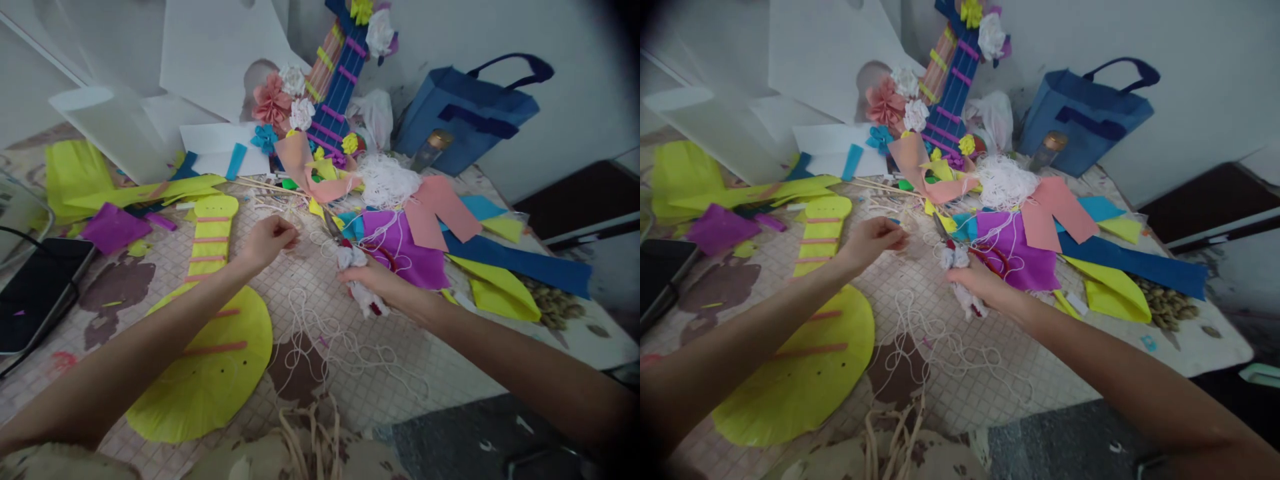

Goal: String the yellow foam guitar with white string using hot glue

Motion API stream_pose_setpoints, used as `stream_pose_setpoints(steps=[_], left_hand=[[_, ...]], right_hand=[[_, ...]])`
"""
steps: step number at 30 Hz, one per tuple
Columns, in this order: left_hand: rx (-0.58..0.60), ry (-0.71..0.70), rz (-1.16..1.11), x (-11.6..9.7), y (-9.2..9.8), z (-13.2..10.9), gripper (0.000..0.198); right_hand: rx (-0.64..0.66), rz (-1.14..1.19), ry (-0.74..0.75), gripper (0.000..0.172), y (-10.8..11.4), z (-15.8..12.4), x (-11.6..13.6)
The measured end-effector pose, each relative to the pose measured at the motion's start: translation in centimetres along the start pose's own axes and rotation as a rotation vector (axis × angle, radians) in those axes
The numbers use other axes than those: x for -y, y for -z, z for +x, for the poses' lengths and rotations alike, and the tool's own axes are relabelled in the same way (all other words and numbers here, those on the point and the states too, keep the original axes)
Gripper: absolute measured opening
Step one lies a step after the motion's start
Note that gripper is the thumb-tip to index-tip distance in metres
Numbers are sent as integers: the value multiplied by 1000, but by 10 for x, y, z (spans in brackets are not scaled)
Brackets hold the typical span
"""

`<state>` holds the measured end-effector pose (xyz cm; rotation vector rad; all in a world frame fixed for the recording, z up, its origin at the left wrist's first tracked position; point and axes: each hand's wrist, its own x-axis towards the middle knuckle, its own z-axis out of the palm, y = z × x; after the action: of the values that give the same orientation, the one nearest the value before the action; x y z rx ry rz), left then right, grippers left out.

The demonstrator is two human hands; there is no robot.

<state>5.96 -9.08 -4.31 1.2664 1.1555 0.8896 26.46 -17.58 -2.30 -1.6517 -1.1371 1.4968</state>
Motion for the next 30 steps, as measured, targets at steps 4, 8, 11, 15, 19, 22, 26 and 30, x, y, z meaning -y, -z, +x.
stream_pose_setpoints(steps=[4,8,11,15,19,22,26,30], left_hand=[[-37,-256,487,7,34,3,4],[-29,-320,668,15,41,-6,6],[-26,-330,686,22,31,-9,6],[-7,-379,744,26,20,-8,4],[-29,-417,718,23,24,-5,6],[-53,-446,744,17,29,4,7],[-3,-454,862,7,27,22,10],[98,-401,1034,2,17,37,9]], right_hand=[[23,193,-29,26,9,-2,-4],[14,296,26,30,8,1,-10],[29,370,84,29,9,8,-16],[26,435,72,31,12,13,-22],[35,492,54,39,15,12,-25],[69,484,61,42,16,9,-27],[85,438,87,45,14,1,-26],[135,443,126,43,12,-3,-25]])
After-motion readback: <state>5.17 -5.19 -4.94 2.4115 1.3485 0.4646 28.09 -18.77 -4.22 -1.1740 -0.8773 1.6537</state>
